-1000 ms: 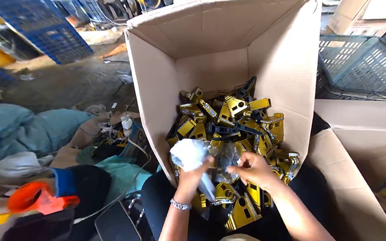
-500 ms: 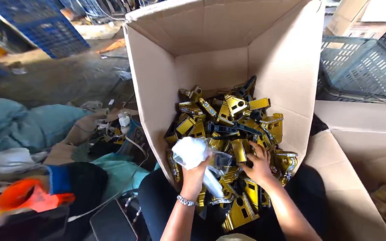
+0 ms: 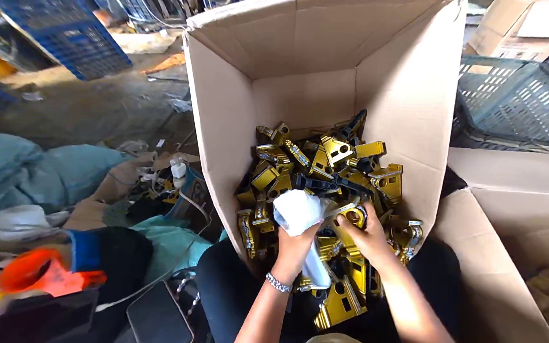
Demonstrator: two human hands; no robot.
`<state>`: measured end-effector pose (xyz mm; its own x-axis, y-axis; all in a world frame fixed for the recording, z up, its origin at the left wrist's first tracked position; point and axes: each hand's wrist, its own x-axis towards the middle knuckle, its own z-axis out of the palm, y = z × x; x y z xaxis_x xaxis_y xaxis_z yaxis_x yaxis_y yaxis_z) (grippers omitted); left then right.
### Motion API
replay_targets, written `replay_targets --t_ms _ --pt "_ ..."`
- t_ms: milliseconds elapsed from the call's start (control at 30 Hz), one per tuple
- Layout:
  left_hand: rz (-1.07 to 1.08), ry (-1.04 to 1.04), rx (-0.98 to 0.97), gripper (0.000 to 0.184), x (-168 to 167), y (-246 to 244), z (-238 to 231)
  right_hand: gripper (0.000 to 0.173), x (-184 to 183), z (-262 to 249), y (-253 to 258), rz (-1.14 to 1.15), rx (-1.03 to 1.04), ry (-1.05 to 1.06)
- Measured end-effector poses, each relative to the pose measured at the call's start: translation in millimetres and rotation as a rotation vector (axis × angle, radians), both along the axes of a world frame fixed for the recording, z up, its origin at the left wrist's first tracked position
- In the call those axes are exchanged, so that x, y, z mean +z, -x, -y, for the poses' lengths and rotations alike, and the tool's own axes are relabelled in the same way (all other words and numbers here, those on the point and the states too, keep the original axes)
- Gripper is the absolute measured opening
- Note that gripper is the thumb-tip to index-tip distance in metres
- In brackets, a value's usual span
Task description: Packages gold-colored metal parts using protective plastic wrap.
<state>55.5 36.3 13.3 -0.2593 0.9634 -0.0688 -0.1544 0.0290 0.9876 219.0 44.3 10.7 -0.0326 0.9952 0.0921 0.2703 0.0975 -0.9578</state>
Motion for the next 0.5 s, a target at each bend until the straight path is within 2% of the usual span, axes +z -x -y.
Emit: replay_targets --t_ms 33,67,100,133,167,200,267,333,367,433,500 --pt "-0.024 -0.005 0.001 0.057 1 1 1 0.040 -7 -2 6 0.189 -0.046 -0.156" --pt "-0.035 -0.007 -0.002 0.054 4 3 4 0.033 -6 0 11 0.361 0.023 -0.196" --pt "-0.040 -0.011 -0.004 0.051 9 5 7 0.037 0 3 18 0.516 0.150 -0.128" --pt "-0.087 -0.044 -0.022 0.049 13 8 9 0.049 8 4 24 0.640 0.291 -0.001" --pt "-0.200 -0.113 -0.052 0.049 13 11 11 0.057 12 -1 27 0.684 0.371 0.078" --pt "-0.346 -0.207 -0.079 0.052 12 13 12 0.064 13 -7 26 0.647 0.383 0.100" --pt "-0.593 -0.427 -0.064 0.061 5 13 11 0.073 10 -17 24 0.394 0.299 0.075" --pt "-0.727 -0.509 0.035 0.058 -1 10 4 0.075 7 -22 25 0.144 0.222 0.109" --pt "-0.744 -0.498 0.103 0.057 -4 9 0 0.078 7 -21 24 0.018 0.203 0.171" --pt "-0.664 -0.432 0.213 0.060 -10 8 -2 0.066 6 -16 22 -0.277 0.176 0.251" --pt "-0.540 -0.413 0.132 0.065 -8 4 10 0.055 0 -11 23 -0.408 0.112 0.238"
